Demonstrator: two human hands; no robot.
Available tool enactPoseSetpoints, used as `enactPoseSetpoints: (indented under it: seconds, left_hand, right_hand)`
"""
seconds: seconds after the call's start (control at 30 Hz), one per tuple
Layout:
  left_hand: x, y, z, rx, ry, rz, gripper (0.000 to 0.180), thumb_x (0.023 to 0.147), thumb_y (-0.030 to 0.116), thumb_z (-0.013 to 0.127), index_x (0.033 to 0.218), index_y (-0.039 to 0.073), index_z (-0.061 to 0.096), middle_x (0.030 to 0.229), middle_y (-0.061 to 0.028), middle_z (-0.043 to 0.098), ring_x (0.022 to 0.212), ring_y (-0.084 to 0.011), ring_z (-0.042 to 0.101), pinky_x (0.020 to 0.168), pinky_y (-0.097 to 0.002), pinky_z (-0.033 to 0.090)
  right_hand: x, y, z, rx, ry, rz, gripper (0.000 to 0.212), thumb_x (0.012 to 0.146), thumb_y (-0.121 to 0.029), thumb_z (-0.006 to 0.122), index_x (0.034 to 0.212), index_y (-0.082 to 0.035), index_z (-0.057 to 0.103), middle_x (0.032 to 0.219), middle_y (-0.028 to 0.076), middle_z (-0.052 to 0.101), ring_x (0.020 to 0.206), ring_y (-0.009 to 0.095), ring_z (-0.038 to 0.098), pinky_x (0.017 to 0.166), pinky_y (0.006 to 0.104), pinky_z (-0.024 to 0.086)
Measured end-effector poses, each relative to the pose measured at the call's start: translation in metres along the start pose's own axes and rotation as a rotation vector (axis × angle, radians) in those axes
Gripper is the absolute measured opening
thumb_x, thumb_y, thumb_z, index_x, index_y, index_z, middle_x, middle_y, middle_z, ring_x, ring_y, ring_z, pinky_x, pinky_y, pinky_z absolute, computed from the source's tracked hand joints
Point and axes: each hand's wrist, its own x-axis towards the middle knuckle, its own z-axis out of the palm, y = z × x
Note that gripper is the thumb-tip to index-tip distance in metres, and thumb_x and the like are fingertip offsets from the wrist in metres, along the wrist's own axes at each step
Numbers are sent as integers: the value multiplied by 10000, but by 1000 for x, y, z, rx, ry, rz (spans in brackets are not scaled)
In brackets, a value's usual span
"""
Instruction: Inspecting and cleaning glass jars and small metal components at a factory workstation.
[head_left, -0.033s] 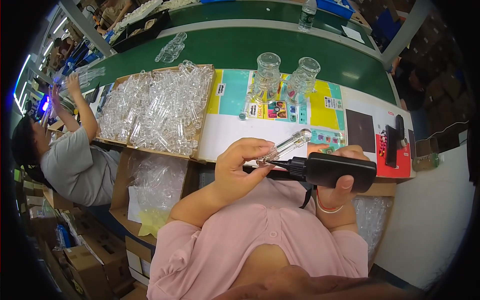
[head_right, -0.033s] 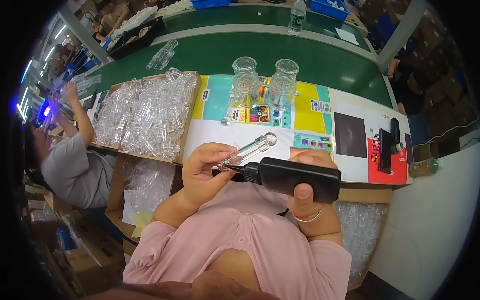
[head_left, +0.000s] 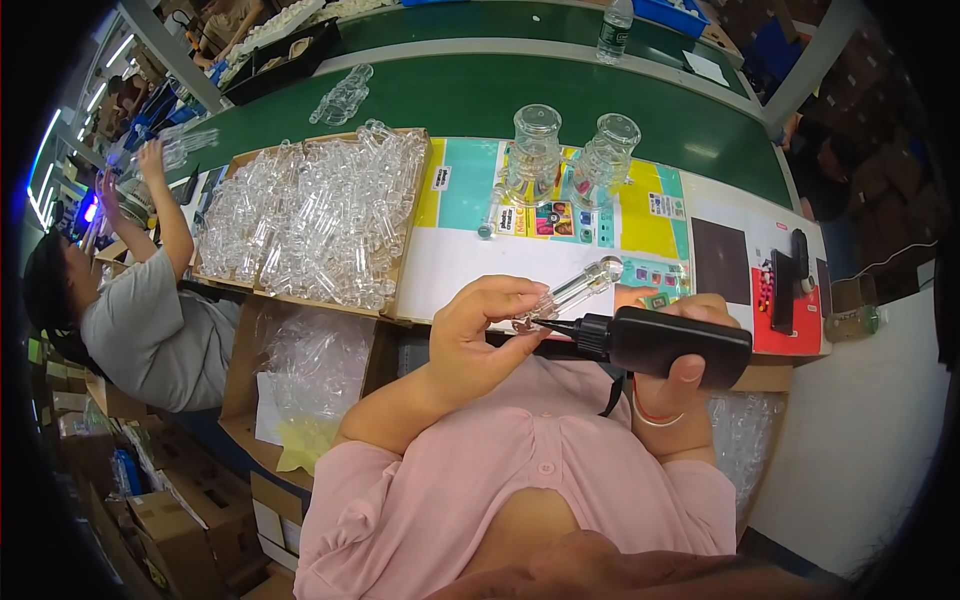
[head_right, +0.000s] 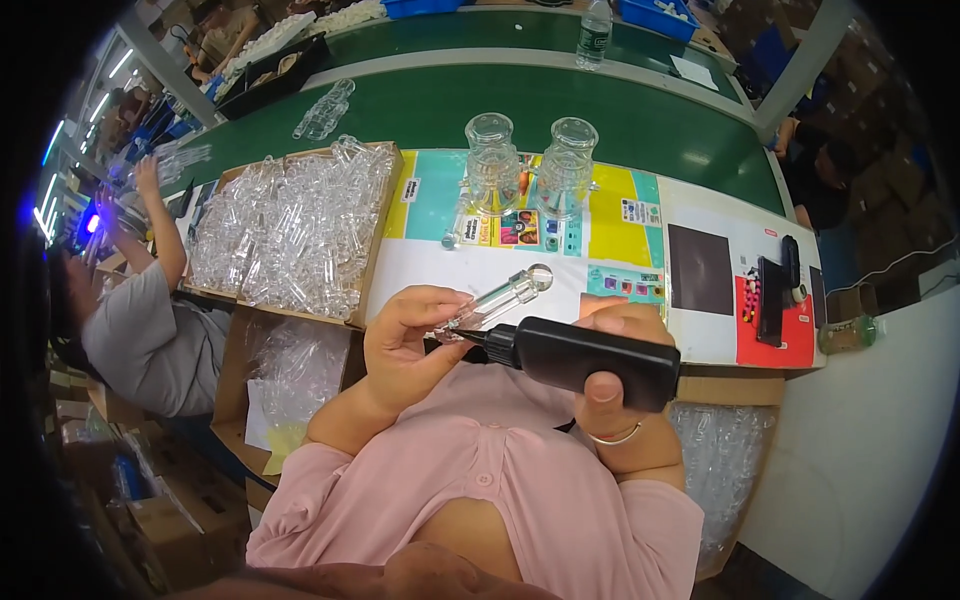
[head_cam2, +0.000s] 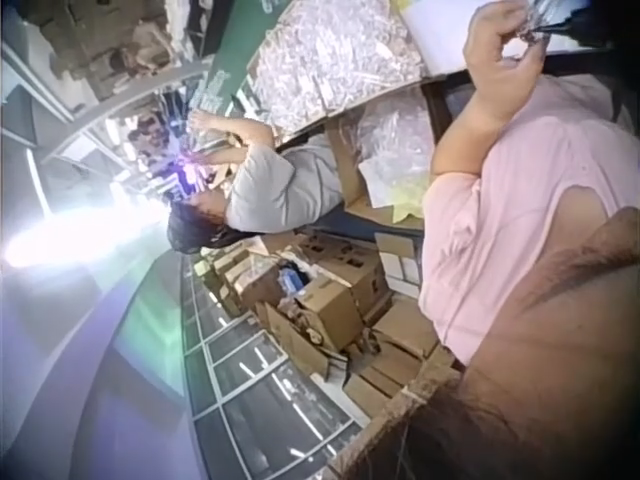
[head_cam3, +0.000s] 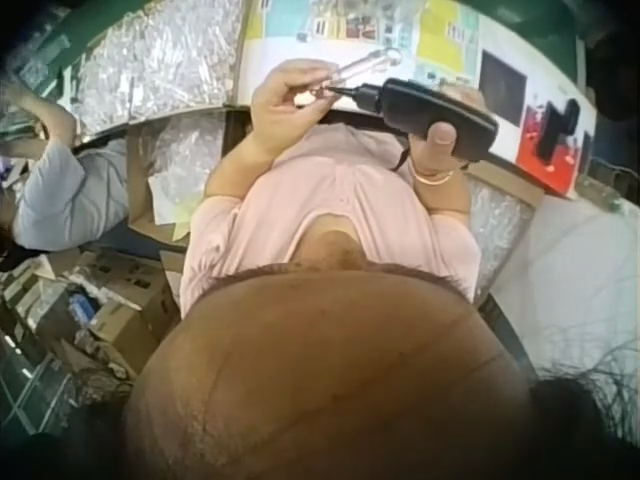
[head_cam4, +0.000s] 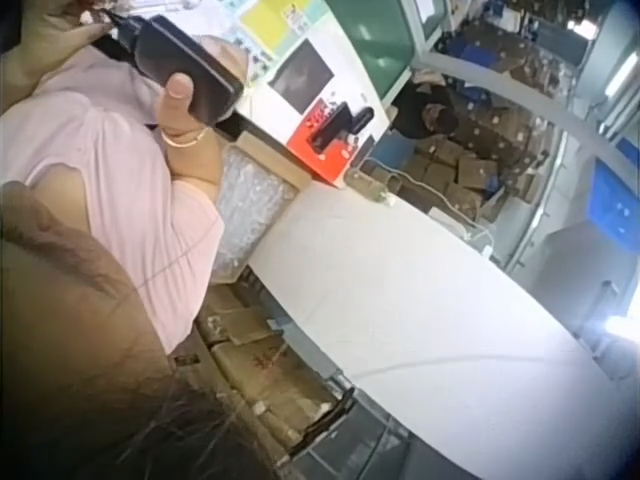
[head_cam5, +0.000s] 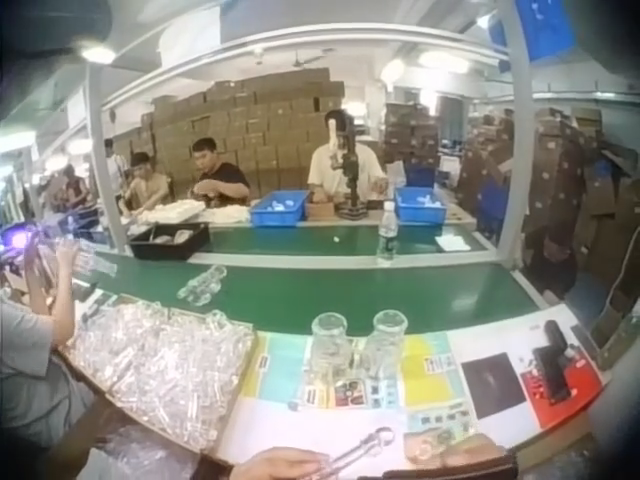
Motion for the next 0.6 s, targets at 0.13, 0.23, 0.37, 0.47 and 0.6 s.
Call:
enactPoseSetpoints:
  seconds: [0.13, 0.23, 0.37, 0.47, 0.6]
  left_hand:
    - [0, 1, -1, 47, -8, 41, 432, 647, -174, 630, 1019, 14, 521, 1071, -170, 524, 1026, -251, 546, 850, -316, 468]
    - [-3, 0, -2, 44, 9, 52, 432, 644, -169, 639, 1017, 15, 522, 1073, -174, 524, 1013, -246, 550, 839, -311, 470]
    - [2, 4, 1, 95, 81, 64, 346, 631, -110, 691, 939, 0, 579, 992, -160, 597, 903, -221, 601, 750, -281, 484]
    - [2, 4, 0, 114, 67, 91, 341, 627, -104, 694, 932, 1, 585, 985, -160, 603, 884, -220, 606, 743, -276, 486]
    - [3, 6, -1, 174, 42, 107, 346, 626, -103, 692, 941, 1, 592, 985, -162, 606, 869, -224, 611, 730, -274, 492]
  right_hand:
    - [-7, -4, -13, -79, -210, -166, 432, 866, -381, 530, 1106, -37, 428, 862, 117, 557, 743, 200, 569, 664, 297, 468]
    - [-7, -6, -15, -78, -269, -226, 399, 861, -338, 553, 1100, -39, 440, 863, 108, 552, 759, 188, 589, 623, 285, 484]
    - [-5, -13, -9, -68, -225, -105, 415, 865, -366, 542, 1086, -27, 450, 850, 97, 568, 743, 196, 580, 653, 297, 479]
    - [1, -13, -4, -152, -166, 2, 553, 853, -553, 438, 995, -19, 423, 809, 96, 499, 720, 171, 518, 652, 279, 438]
    - [3, -11, -2, -72, -126, 18, 543, 848, -526, 484, 972, 2, 459, 784, 108, 534, 721, 182, 511, 655, 296, 430]
